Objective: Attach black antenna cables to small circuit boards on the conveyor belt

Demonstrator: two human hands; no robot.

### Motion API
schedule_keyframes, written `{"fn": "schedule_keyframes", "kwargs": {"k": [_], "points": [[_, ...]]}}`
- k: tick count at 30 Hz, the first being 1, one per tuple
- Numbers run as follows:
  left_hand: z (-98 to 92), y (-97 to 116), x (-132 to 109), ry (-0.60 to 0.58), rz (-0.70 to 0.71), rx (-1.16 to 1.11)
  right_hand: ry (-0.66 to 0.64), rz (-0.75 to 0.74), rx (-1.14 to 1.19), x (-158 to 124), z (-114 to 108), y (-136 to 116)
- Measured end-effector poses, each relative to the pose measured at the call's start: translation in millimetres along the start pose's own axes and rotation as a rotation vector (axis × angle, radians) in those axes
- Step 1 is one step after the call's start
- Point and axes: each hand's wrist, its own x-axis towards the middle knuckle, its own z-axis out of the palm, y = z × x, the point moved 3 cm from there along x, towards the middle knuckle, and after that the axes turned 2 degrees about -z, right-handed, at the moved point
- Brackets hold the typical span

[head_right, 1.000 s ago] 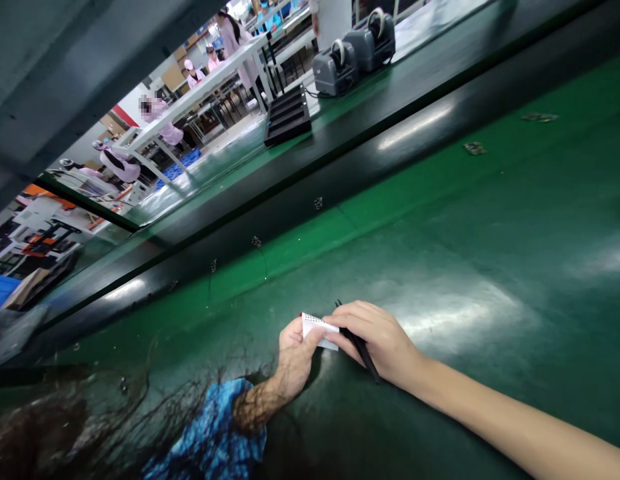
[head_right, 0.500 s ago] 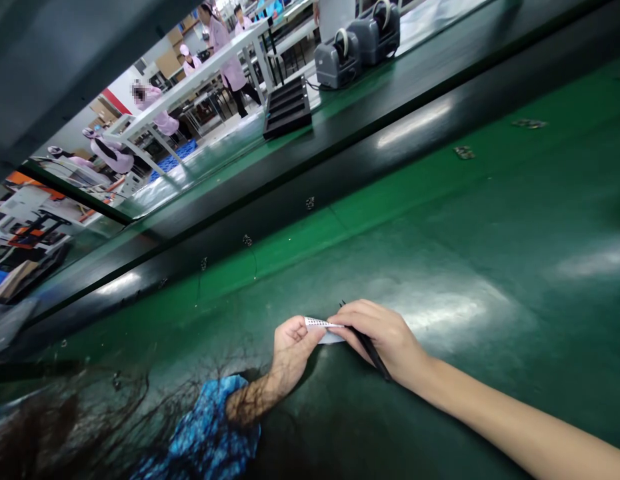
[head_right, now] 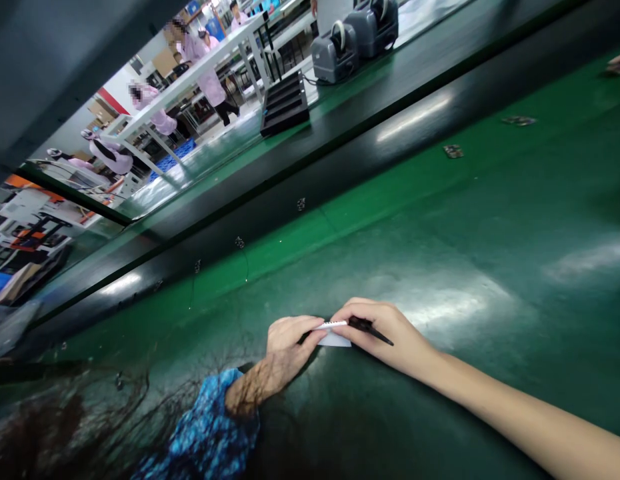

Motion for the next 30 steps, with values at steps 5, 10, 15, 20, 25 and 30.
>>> {"fn": "schedule_keyframes", "kwargs": {"k": [5, 10, 15, 20, 25, 30], "points": [[1.7, -5, -2, -0.035, -0.078, 0.026, -0.041, 0.087, 0.041, -3, 1, 9], [2.2, -5, -1, -0.044, -0.195, 0.002, -0.043, 0.115, 0.054, -7, 2, 12], [1.4, -3, -1, -0.051, -0.259, -0.024, -0.028, 0.113, 0.062, -10, 6, 14], [0.7, -2, -1, -0.051, -0.27, -0.059, -0.01, 0.101, 0.08, -11, 8, 14], [1.2, -3, -1, -0.052, -0.258, -0.084, 0.001, 0.083, 0.085, -9, 7, 10], [2.0, -2, 0, -0.052, -0.226, -0.076, 0.016, 0.048, 0.075, -7, 6, 4]]}}
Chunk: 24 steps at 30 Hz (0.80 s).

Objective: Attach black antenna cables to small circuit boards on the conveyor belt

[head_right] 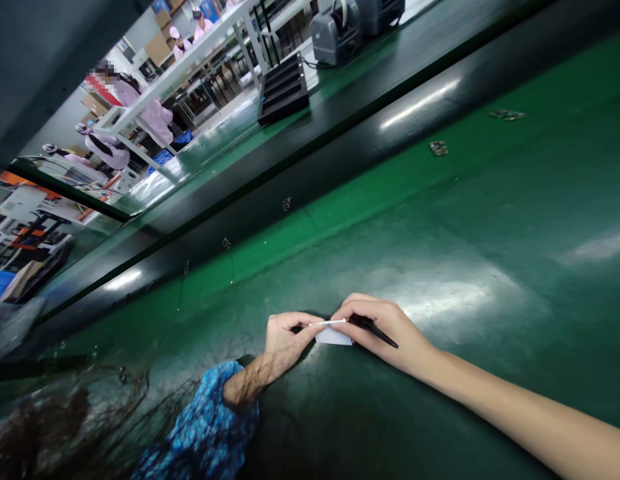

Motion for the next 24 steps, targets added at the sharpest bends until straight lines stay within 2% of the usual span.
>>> {"fn": "schedule_keyframes", "kwargs": {"k": [10, 15, 24], "points": [[-4.4, 14, -6, -0.013, 0.16, 0.089, 0.084, -0.14, -0.09, -1, 0, -6], [-3.5, 14, -6, -0.021, 0.243, 0.09, 0.11, -0.22, -0.108, -1, 2, -14], [-4.1, 13, -7, 0.019, 0.266, 0.078, 0.095, -0.26, -0.175, -4, 2, -14]]}}
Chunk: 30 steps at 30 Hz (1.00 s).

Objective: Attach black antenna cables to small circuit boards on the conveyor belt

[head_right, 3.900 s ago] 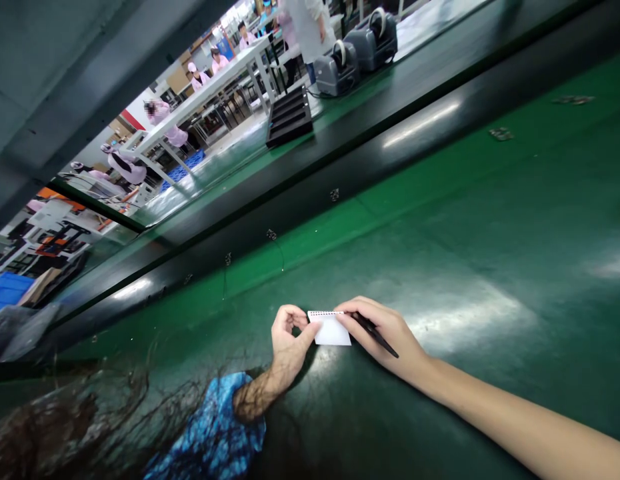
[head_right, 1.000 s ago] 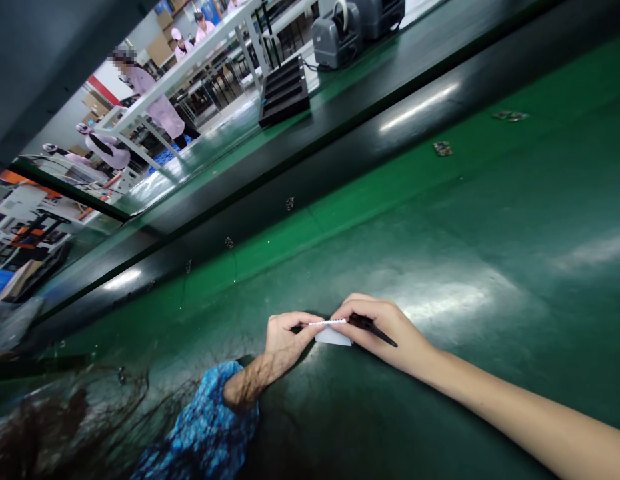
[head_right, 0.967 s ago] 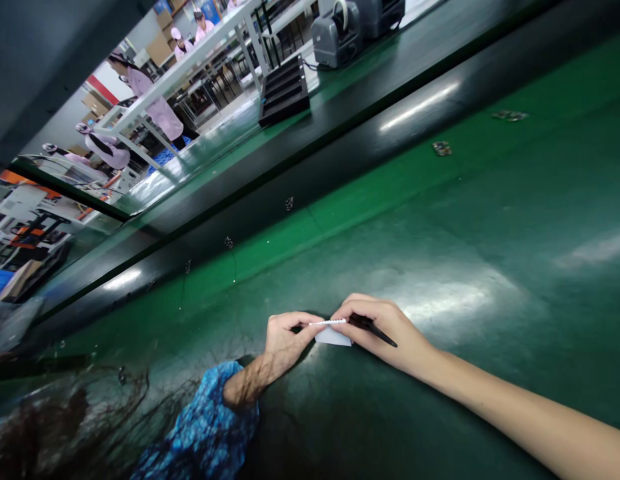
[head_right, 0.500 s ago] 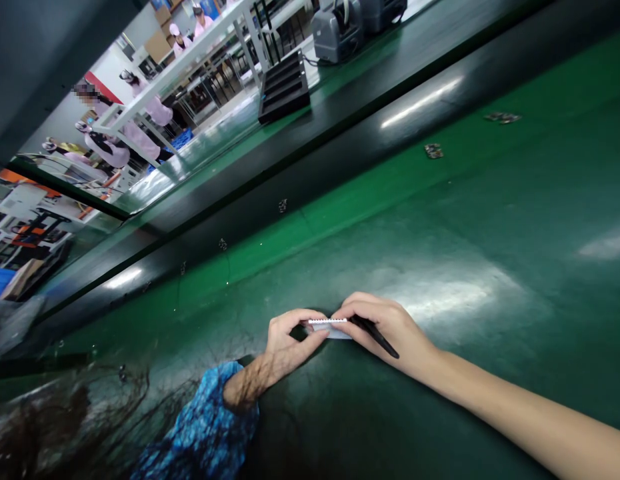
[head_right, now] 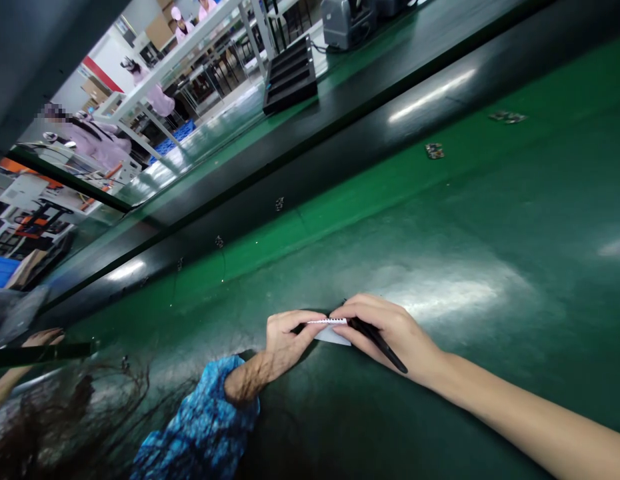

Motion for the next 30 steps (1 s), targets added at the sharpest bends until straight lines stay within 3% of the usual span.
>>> {"fn": "schedule_keyframes", "kwargs": {"k": [15, 22, 30], "points": [[-2.0, -1, -1, -0.053, -0.015, 0.039, 0.0, -0.074, -0.077, -2, -1, -3], [-3.3, 1, -4, -0.053, 0.061, 0.071, 0.0, -0.104, -0.05, 3, -3, -10], [-3.5, 9, -5, 0.035, 0.23, 0.062, 0.018, -0.129, -0.03, 4, -5, -14]]}}
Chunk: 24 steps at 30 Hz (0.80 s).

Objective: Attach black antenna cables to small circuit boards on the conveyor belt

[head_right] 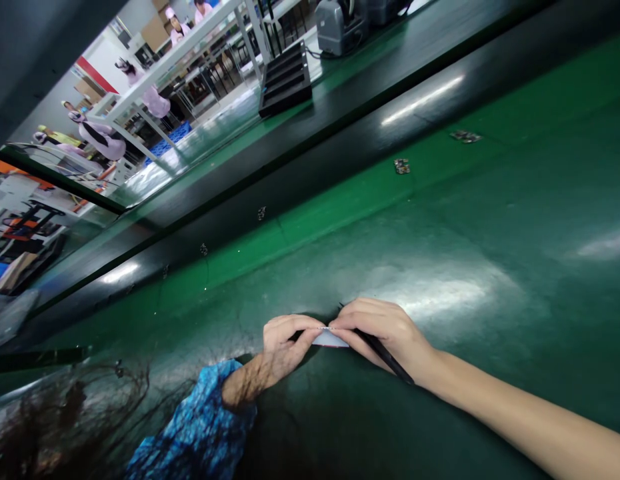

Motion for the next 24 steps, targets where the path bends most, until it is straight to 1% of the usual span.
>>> {"fn": "schedule_keyframes", "kwargs": {"k": [5, 7, 10, 16, 19, 24], "points": [[4.8, -4.5, 4.7, 0.078, 0.149, -0.034, 0.015, -0.044, 0.005, 3.7, 1.6, -2.5], [5.8, -5.0, 5.4, 0.084, 0.203, -0.04, 0.015, -0.065, 0.006, 2.6, 3.0, -2.6], [4.7, -3.2, 4.9, 0.067, 0.225, -0.029, 0.009, -0.075, -0.004, 0.2, 4.2, -2.6], [0.4, -1.6, 1.5, 0.039, 0.187, -0.01, -0.01, -0.091, -0.002, 1.8, 5.5, -5.0], [0.7, -4.6, -1.0, 0.032, 0.118, -0.007, 0.004, -0.075, 0.003, 2.1, 6.4, -3.3], [0.4, -10.4, -4.4, 0.064, -0.014, 0.006, 0.032, -0.024, -0.006, -2.6, 4.4, 2.5]]}}
